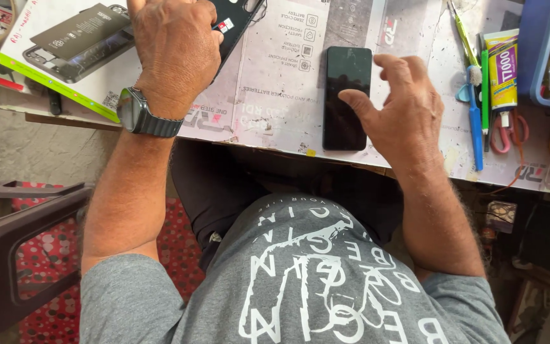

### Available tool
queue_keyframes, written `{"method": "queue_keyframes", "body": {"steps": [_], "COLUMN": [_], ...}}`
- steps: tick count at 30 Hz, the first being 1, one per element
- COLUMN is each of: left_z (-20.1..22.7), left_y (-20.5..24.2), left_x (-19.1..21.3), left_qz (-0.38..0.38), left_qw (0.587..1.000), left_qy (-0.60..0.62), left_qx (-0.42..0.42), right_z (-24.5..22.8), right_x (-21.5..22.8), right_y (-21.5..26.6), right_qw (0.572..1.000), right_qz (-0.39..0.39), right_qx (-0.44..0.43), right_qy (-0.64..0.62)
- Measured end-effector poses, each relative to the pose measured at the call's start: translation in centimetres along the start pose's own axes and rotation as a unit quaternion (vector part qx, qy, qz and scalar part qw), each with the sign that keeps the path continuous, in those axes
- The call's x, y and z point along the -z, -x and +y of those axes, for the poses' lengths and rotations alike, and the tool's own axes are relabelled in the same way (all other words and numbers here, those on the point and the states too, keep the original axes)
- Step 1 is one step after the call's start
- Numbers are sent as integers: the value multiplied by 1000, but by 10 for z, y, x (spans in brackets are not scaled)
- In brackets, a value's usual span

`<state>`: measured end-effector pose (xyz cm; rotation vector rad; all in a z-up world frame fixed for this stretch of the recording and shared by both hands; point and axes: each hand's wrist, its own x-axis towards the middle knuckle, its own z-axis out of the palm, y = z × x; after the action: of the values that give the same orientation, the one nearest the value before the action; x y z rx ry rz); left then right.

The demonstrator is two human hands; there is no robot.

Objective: The person opens several small retail boxes on a cluttered workbench, removes screen protectors and cleaning wipes, and places the items on the table. They then pick up a smartphone, remove a SIM card tray, and handle a small plastic bag containing a red accessory.

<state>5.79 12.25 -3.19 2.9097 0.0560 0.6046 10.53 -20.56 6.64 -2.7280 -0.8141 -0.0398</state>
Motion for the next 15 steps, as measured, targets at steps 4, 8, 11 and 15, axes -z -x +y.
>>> {"method": "queue_keyframes", "body": {"steps": [4, 8, 11, 15], "left_z": [-1, -1, 2, 5], "left_y": [2, 3, 4, 5], "left_x": [-4, -4, -2, 2], "left_qz": [13, 36, 27, 66], "left_qw": [1000, 999, 998, 996], "left_qy": [22, 36, 53, 43], "left_qx": [7, 8, 36, 34], "right_z": [-14, -30, -45, -75], "right_x": [-6, -27, -52, -93], "right_y": [-17, -66, -110, -150], "right_qw": [993, 963, 930, 942], "right_qz": [-7, -6, -4, -90], "right_qx": [79, 238, 328, 294], "right_qy": [-91, -128, -167, -137]}}
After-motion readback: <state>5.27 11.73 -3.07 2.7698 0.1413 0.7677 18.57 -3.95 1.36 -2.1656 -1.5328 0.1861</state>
